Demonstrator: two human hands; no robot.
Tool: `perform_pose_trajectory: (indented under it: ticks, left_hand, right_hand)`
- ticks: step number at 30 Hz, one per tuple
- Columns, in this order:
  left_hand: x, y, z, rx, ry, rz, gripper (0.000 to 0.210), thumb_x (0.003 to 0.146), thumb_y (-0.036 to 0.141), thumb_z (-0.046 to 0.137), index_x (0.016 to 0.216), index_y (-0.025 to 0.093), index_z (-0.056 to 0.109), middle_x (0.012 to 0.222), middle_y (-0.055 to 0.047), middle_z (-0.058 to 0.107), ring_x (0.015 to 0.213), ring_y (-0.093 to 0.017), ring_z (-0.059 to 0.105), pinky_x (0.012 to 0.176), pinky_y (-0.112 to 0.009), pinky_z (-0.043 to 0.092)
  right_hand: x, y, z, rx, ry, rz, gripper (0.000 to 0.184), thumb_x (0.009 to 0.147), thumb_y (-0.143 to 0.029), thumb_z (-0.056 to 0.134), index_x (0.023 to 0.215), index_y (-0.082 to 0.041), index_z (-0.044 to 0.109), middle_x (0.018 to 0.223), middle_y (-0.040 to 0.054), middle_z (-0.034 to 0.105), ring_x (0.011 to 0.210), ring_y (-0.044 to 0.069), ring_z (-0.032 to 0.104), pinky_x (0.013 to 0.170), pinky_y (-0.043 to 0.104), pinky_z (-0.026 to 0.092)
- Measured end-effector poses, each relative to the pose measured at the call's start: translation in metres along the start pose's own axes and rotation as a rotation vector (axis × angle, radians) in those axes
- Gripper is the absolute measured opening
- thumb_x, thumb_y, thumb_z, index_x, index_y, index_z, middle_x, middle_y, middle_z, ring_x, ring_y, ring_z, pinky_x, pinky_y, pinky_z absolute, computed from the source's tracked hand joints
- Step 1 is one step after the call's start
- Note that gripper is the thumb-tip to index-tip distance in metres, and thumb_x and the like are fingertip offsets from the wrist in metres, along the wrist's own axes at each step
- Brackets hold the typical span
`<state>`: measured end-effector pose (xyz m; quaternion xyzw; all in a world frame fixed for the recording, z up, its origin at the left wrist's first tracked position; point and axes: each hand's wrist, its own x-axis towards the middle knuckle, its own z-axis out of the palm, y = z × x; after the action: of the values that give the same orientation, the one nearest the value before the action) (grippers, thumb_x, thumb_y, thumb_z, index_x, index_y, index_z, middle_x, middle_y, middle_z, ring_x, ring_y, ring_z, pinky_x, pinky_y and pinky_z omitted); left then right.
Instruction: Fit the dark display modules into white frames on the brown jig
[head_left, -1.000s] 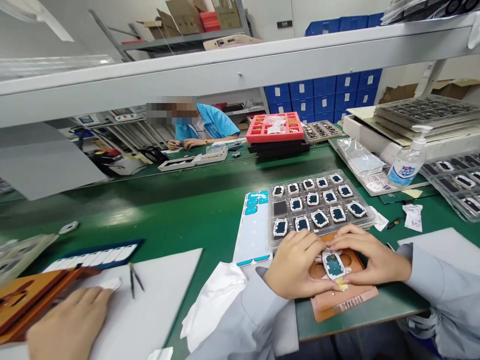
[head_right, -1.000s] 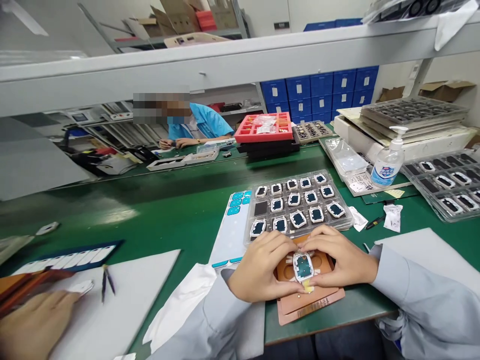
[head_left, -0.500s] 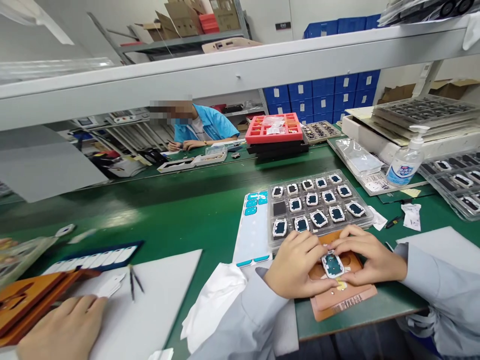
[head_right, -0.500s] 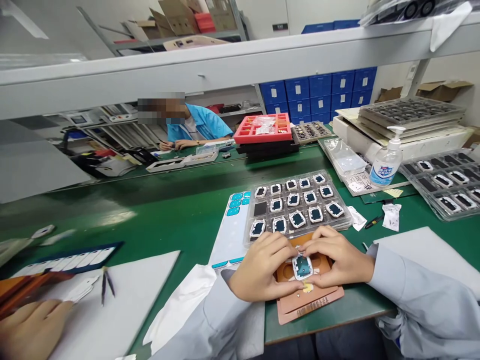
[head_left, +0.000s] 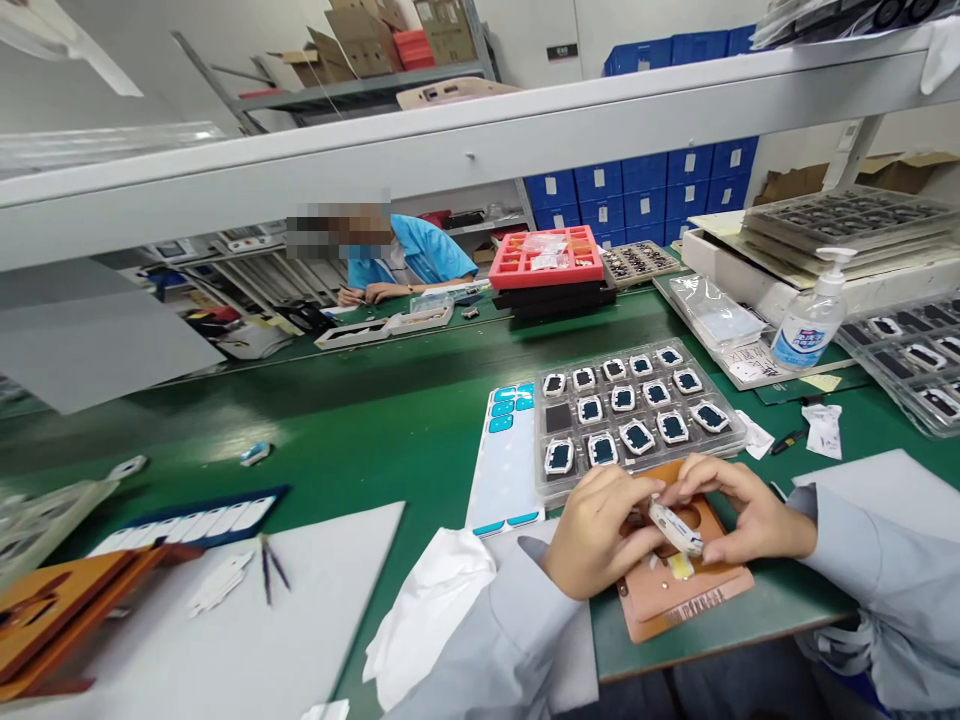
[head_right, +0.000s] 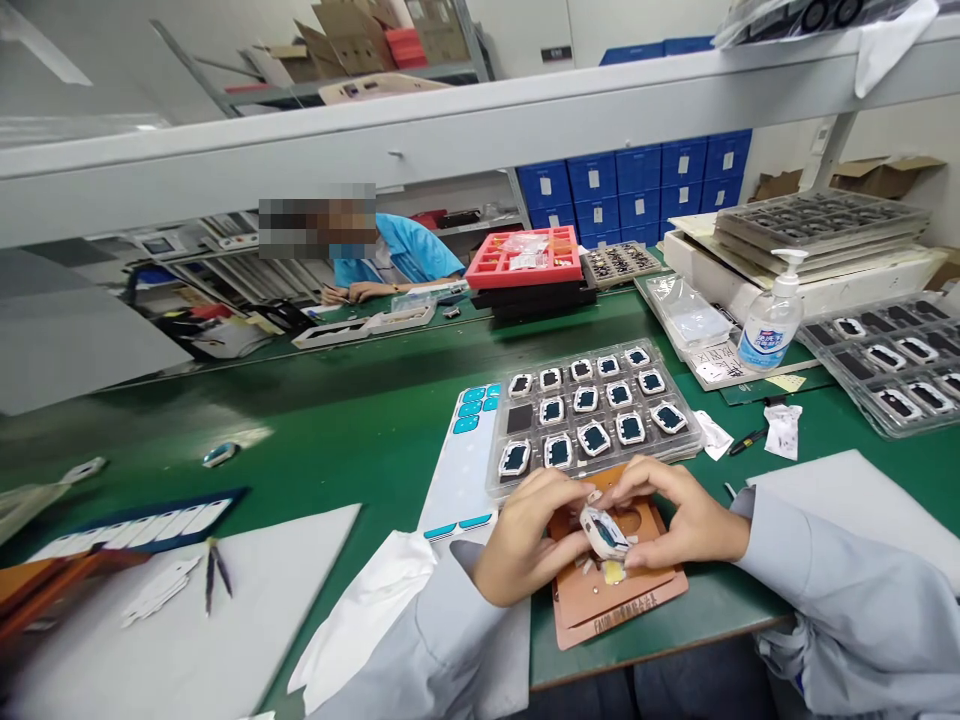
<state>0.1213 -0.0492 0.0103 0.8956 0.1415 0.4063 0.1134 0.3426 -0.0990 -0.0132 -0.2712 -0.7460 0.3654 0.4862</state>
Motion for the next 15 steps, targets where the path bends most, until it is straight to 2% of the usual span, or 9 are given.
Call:
perform_pose_trajectory:
  ticks: [4, 8, 11, 13, 15]
  left_hand:
    - [-0.0011, -0.0001, 0.0058, -0.091, 0.029, -0.014, 0.021, 0.098, 0.035, 0.053, 0.11, 0.018, 0.059, 0.075, -0.002, 0.065, 0.066, -0.015, 0.056, 0.064, -0.029, 0.042]
    - [-0.0004, -0.0024, 0.0076, -0.119, 0.029, 0.032, 0.021, 0.1, 0.025, 0.048, 0.116, 0.022, 0.062, 0.076, -0.001, 0.066, 0.069, -0.014, 0.056, 0.067, -0.029, 0.042]
    - [-0.0013, -0.0044, 0.0075, -0.092, -0.005, 0.034, 0.027, 0.101, 0.022, 0.045, 0.12, 0.023, 0.064, 0.08, -0.003, 0.068, 0.074, -0.015, 0.057, 0.069, -0.03, 0.043]
    - [-0.0022, -0.005, 0.0077, -0.099, -0.044, 0.039, 0.031, 0.102, 0.028, 0.042, 0.124, 0.022, 0.063, 0.084, -0.005, 0.069, 0.077, -0.016, 0.058, 0.071, -0.032, 0.044]
    - [-0.0027, -0.0051, 0.0084, -0.126, -0.075, 0.038, 0.04, 0.1, 0.043, 0.046, 0.129, 0.02, 0.06, 0.088, -0.007, 0.069, 0.081, -0.018, 0.059, 0.074, -0.034, 0.046]
  right_hand:
    - [-0.0021, -0.0004, -0.0036, 0.136, -0.04, 0.137, 0.053, 0.081, -0.053, 0.074, 0.115, -0.022, 0.048, 0.106, 0.0095, 0.069, 0.1, 0.023, 0.068, 0.089, 0.039, 0.051]
    - [-0.0032, -0.0001, -0.0069, 0.174, -0.066, 0.181, 0.054, 0.081, -0.053, 0.074, 0.116, -0.021, 0.048, 0.101, 0.0086, 0.072, 0.091, 0.02, 0.069, 0.086, 0.037, 0.05]
    - [-0.0031, 0.0001, -0.0067, 0.235, -0.097, 0.218, 0.059, 0.076, -0.05, 0.079, 0.117, -0.02, 0.048, 0.101, 0.0077, 0.072, 0.093, 0.02, 0.069, 0.088, 0.035, 0.049]
    - [-0.003, 0.0007, -0.0064, 0.276, -0.101, 0.246, 0.061, 0.074, -0.049, 0.081, 0.117, -0.02, 0.049, 0.1, 0.0068, 0.071, 0.093, 0.02, 0.069, 0.087, 0.035, 0.049]
    - [-0.0031, 0.0018, -0.0063, 0.315, -0.091, 0.263, 0.062, 0.072, -0.05, 0.082, 0.116, -0.021, 0.049, 0.099, 0.0059, 0.071, 0.093, 0.02, 0.069, 0.086, 0.035, 0.049]
